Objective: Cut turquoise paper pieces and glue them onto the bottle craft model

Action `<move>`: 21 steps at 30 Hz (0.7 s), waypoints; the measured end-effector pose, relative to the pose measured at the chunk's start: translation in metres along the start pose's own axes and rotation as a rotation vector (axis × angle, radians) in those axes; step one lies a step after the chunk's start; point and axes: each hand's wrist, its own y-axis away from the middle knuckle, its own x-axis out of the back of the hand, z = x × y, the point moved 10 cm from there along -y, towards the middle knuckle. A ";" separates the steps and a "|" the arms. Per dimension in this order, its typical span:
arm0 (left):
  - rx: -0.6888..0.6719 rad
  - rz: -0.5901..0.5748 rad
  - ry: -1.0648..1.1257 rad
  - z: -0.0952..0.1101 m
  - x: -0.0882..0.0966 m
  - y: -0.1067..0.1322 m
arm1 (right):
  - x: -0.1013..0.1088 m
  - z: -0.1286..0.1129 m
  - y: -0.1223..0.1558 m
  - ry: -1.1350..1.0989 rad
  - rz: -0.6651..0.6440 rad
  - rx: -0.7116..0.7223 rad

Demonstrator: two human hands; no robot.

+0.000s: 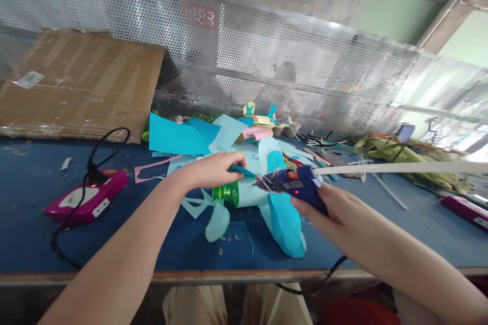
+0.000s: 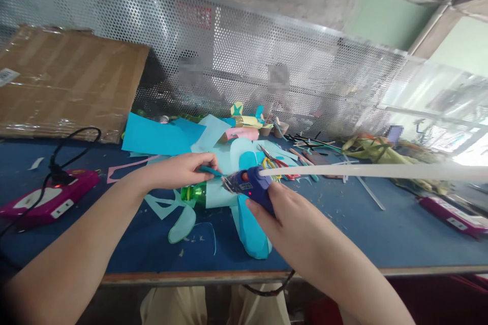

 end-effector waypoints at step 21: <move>0.001 0.008 0.001 0.004 0.002 0.002 | 0.004 0.012 0.006 0.019 -0.026 -0.045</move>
